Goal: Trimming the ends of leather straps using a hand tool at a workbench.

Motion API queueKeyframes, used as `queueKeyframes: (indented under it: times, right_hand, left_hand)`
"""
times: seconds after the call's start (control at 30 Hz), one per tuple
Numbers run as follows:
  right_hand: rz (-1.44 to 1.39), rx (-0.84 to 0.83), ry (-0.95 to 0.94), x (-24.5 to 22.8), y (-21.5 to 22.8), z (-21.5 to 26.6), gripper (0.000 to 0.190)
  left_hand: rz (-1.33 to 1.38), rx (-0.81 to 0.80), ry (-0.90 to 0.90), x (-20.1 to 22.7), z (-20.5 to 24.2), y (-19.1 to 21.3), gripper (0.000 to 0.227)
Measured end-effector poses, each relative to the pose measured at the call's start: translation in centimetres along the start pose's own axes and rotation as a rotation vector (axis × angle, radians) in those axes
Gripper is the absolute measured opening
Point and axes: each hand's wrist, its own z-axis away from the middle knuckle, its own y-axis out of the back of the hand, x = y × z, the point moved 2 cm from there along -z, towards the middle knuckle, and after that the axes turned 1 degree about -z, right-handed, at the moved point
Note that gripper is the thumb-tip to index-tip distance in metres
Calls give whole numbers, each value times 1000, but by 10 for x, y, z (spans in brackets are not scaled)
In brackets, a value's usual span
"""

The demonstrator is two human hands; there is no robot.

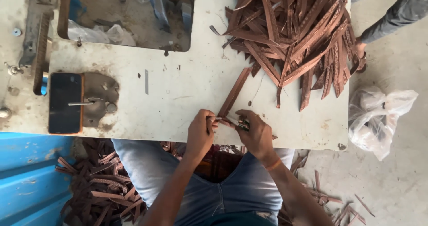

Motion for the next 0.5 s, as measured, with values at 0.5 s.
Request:
queueKeyframes:
  times: [0.5]
  right_hand:
    - [214, -244, 360, -35, 19, -28, 19]
  left_hand:
    - [-230, -6, -184, 7, 15, -6, 24]
